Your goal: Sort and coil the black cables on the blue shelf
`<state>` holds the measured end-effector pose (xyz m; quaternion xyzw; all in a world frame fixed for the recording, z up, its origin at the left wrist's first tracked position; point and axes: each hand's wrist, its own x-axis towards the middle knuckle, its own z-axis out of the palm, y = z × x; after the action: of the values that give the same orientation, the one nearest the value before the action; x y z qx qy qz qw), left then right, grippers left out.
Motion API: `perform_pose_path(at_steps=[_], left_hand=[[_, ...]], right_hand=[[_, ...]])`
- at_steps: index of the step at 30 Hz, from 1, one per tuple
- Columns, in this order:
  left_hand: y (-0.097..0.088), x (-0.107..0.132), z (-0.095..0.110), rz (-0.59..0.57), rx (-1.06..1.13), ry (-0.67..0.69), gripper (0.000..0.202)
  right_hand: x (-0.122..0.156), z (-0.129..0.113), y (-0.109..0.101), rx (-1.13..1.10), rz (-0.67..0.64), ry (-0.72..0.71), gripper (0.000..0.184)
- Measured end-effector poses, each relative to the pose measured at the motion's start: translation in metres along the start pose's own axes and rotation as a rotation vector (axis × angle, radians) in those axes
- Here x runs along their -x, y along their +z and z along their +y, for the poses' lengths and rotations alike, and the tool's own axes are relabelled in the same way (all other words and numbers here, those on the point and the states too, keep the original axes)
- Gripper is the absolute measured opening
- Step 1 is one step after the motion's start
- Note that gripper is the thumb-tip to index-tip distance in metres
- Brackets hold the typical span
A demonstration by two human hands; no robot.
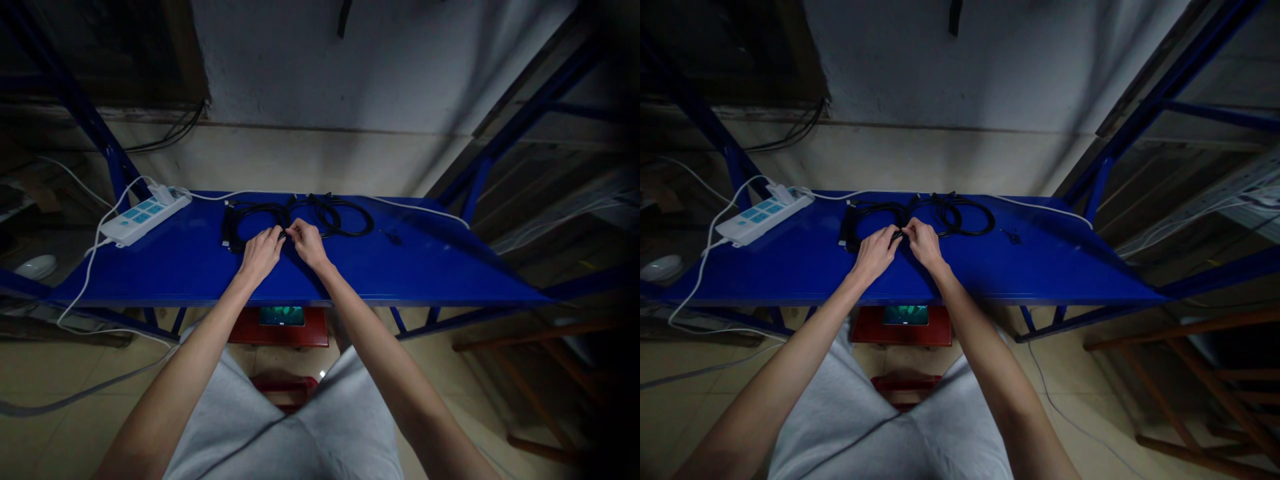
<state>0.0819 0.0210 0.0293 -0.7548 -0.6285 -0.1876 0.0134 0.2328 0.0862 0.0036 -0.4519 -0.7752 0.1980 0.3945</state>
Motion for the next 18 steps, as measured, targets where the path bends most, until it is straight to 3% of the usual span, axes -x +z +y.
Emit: perform_pose_path(at_steps=[7,18], left_hand=[[-0.003,0.0005,0.0029,-0.006,-0.045,-0.031,0.031],[-0.0052,-0.0003,0.0047,-0.056,-0.099,-0.083,0.034]], right_hand=[[-0.0004,0.0001,0.0006,-0.028,0.007,-0.034,0.009],[0.0011,-0.0062,-0.0032,-0.099,-0.042,-0.09,0.012]])
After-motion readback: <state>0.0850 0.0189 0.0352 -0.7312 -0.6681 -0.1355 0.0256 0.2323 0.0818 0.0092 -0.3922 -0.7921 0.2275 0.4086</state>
